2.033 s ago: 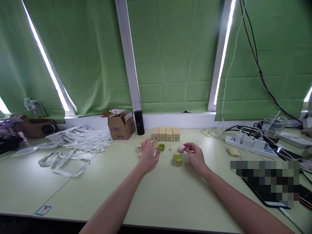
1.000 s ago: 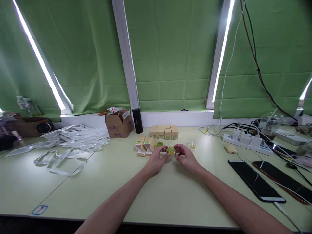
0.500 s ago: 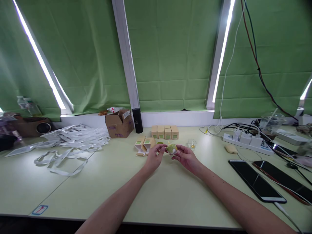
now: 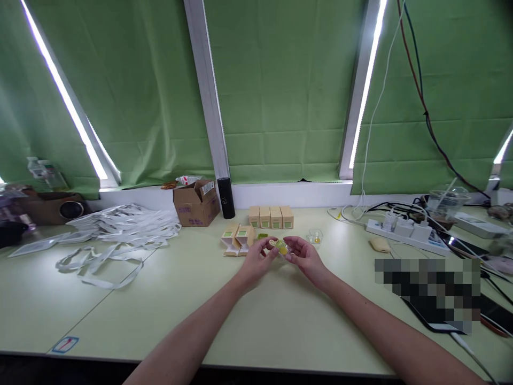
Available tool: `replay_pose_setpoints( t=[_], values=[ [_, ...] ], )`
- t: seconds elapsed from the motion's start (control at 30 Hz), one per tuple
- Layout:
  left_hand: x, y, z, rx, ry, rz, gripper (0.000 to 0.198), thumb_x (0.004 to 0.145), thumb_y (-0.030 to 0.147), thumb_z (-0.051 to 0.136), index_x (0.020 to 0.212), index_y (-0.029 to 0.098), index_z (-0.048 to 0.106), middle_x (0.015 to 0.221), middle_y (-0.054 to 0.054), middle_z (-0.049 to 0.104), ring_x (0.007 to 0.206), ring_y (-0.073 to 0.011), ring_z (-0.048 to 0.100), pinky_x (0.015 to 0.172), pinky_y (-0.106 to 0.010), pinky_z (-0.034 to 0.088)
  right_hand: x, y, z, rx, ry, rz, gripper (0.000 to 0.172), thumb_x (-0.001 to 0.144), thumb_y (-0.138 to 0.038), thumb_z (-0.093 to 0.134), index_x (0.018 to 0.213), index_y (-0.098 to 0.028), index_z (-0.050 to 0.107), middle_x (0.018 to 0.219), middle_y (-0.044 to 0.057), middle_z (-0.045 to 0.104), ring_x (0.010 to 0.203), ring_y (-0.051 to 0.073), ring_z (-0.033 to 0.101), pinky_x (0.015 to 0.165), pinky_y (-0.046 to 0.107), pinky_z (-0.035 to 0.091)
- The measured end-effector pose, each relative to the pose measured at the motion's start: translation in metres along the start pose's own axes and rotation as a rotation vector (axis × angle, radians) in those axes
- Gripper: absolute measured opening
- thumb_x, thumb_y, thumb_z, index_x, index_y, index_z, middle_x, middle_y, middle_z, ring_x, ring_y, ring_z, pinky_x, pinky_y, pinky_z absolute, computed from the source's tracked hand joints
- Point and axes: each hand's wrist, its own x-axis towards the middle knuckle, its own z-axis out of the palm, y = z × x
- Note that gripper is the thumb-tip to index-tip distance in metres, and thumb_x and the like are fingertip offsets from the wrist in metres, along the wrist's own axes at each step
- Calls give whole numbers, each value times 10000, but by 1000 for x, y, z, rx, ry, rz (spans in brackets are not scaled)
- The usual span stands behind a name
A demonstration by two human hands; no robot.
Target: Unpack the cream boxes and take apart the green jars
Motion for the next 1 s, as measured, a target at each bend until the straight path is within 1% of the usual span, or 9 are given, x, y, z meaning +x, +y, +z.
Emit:
replay_pose_setpoints(
  t=[0.07, 0.2, 0.33, 0.47, 0.6, 0.7, 0.8, 0.87, 1.0],
  values=[
    [0, 1, 1, -19, -25, -16, 507, 912, 561, 683, 1251, 183, 697, 1178, -129, 749, 1012, -251, 704, 822, -359, 563, 0, 0, 0, -54, 10, -6, 565, 627, -352, 965, 1124, -265, 710, 1163, 69, 716, 1059, 246, 670, 961, 437, 567],
    [-1, -1, 2, -142, -23, -47, 510, 852, 483, 780, 1251, 176, 700, 1212, -148, 727, 1103, -275, 694, 923, -415, 596, 3, 0, -1, -88, 27, -33, 583, 621, -358, 953, 1127, -257, 682, 1149, 78, 701, 1098, 258, 662, 958, 442, 573],
    [-1, 0, 3, -275, 16, -53, 477, 800, 317, 835, 1237, 185, 697, 1266, -142, 700, 1132, -272, 695, 982, -460, 608, 4, 1, 0, -137, 55, -82, 558, 640, -377, 928, 1119, -254, 670, 1181, 85, 689, 1121, 268, 656, 932, 444, 583],
    [-4, 5, 4, -263, 26, 3, 414, 789, 166, 807, 1188, 194, 700, 1246, -111, 711, 1106, -248, 714, 1023, -474, 602, 2, 2, 1, -286, 69, -123, 497, 699, -345, 867, 1145, -247, 669, 1216, 95, 679, 1097, 262, 648, 853, 414, 593],
    [-8, 8, 4, -119, 31, 162, 374, 835, 128, 754, 1191, 222, 687, 1258, -95, 717, 1155, -245, 706, 1016, -459, 611, -1, 1, 3, -429, 20, -215, 434, 772, -250, 770, 1190, -261, 651, 1222, 79, 653, 1060, 238, 657, 825, 387, 591],
    [-9, 8, 2, 43, 70, 352, 329, 870, 113, 719, 1174, 230, 674, 1263, -99, 724, 1172, -246, 702, 991, -448, 622, -4, -3, 4, -539, 4, -346, 407, 813, -179, 700, 1202, -280, 630, 1255, 74, 604, 1070, 234, 650, 838, 399, 603],
    [-8, 6, 0, 236, 118, 563, 246, 905, 85, 677, 1102, 233, 665, 1264, -99, 740, 1207, -255, 682, 1017, -476, 600, -8, -7, 6, -684, -9, -484, 418, 863, -137, 645, 1249, -289, 594, 1279, 94, 564, 1130, 258, 621, 864, 435, 610],
    [-8, 5, 0, 318, 141, 674, 210, 929, 75, 644, 1069, 232, 648, 1286, -106, 738, 1222, -259, 672, 1023, -489, 590, -10, -10, 7, -752, -12, -559, 424, 898, -127, 612, 1286, -289, 559, 1297, 111, 538, 1160, 274, 600, 882, 460, 611],
    [-7, 6, 0, 374, 151, 759, 209, 940, 58, 620, 1061, 228, 626, 1311, -128, 726, 1220, -261, 673, 1007, -482, 598, -13, -13, 8, -805, 19, -663, 466, 917, -105, 584, 1336, -283, 484, 1318, 136, 497, 1163, 288, 582, 883, 480, 615]
  ],
)
